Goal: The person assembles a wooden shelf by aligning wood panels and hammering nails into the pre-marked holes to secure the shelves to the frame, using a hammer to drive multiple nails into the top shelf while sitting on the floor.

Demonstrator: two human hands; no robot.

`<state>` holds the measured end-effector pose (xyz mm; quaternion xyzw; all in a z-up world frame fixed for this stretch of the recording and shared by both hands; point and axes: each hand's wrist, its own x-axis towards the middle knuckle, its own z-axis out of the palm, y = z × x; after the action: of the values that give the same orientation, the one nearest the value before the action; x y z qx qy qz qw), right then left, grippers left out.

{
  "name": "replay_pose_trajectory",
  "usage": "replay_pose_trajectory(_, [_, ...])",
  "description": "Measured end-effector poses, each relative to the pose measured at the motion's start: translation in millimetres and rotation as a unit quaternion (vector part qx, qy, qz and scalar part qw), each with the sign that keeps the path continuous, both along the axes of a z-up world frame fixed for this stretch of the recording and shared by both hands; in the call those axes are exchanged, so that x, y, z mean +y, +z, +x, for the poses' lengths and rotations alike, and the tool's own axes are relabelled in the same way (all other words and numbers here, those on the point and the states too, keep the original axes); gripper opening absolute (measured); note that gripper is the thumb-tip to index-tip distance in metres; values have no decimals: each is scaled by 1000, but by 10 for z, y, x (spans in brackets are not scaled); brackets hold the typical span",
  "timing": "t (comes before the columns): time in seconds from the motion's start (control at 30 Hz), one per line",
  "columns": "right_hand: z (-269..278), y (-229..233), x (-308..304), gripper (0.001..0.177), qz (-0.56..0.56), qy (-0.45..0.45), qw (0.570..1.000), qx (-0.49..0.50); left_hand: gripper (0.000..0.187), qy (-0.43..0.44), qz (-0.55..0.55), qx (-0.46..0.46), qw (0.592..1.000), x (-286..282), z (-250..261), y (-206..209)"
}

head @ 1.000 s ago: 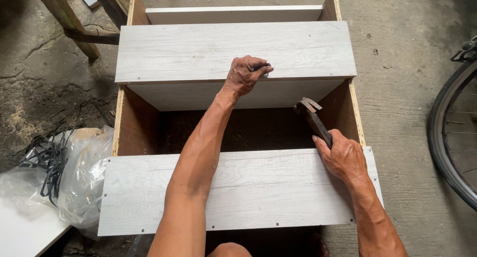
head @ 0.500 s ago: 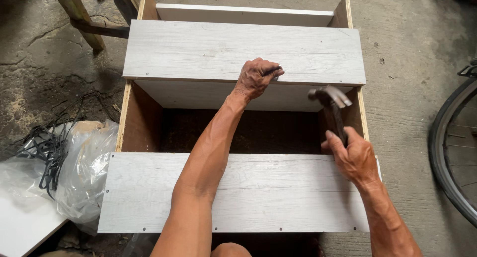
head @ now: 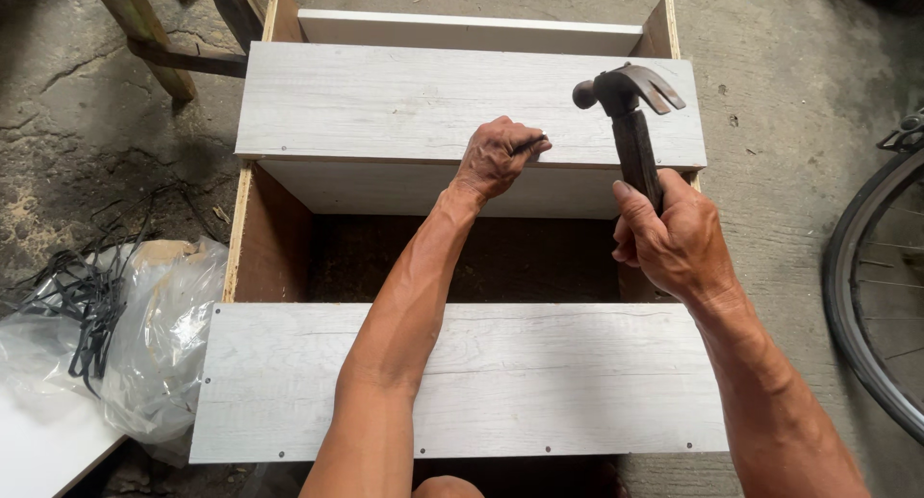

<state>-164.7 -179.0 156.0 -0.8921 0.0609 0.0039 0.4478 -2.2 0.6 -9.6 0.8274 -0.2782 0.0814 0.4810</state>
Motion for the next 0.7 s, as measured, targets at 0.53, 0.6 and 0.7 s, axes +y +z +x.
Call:
replay_pose_trajectory(0.53, [224,257,153,34,-52,37,985,158,20,2,42,-50,998,-10,68,-59])
replay_pose_trajectory(0.6, [162,389,82,31,-21,46,989,138,20,0,22,-57,998,-13,48,-101])
replay_pose_trajectory(0.7, [88,448,58,32,27,49,996,-71,16,-10,54,-70,996,24,72,-112])
